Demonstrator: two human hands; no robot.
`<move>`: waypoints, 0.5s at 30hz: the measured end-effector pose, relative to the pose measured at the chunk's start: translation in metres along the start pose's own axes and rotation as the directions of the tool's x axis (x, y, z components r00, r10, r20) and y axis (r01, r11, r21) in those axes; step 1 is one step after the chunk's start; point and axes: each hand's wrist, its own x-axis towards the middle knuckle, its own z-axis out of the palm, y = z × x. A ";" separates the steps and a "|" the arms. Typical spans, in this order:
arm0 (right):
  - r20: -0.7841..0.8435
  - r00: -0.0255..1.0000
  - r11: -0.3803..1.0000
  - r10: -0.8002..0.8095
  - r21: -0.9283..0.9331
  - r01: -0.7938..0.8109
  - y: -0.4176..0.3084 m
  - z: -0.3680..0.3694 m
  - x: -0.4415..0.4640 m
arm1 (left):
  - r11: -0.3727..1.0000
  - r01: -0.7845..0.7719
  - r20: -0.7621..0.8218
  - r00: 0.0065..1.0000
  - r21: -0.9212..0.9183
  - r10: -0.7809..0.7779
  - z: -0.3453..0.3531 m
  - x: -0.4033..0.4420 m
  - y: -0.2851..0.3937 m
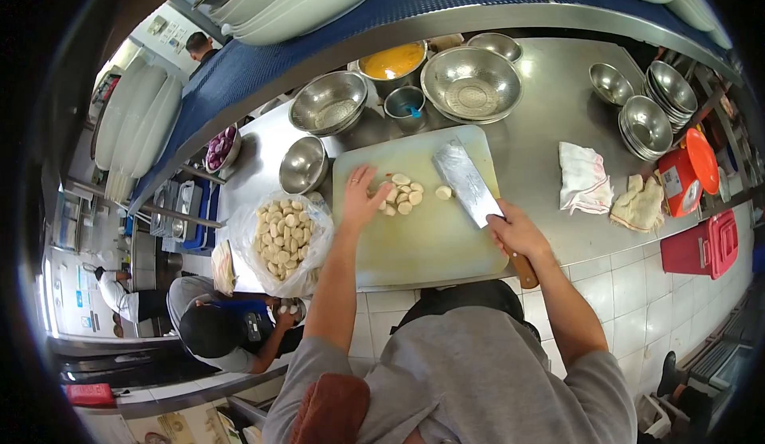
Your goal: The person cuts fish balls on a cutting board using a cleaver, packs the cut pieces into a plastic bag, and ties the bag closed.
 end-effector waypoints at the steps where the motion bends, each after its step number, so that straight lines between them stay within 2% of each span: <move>1: 0.006 1.000 1.000 -0.002 -0.006 0.002 0.004 0.001 0.001 | 0.993 -0.107 0.036 0.994 0.044 0.105 0.006 -0.003 -0.006; 2: 0.002 1.000 0.999 0.003 0.048 -0.004 0.009 0.004 0.000 | 0.973 -0.217 0.080 0.974 0.083 0.210 0.013 -0.006 -0.012; 6: -0.024 0.999 0.975 0.027 0.220 -0.021 0.011 0.032 -0.011 | 0.935 -0.290 0.107 0.956 0.204 0.273 0.027 -0.033 0.020; 8: -0.006 1.000 0.978 0.002 0.210 -0.001 0.019 0.048 -0.004 | 0.909 -0.344 -0.056 0.929 0.236 0.366 0.037 -0.036 0.031; 15: 0.028 0.995 0.992 -0.096 0.086 0.094 0.012 0.107 0.010 | 0.933 -0.282 -0.161 0.934 0.222 0.320 0.062 -0.030 0.043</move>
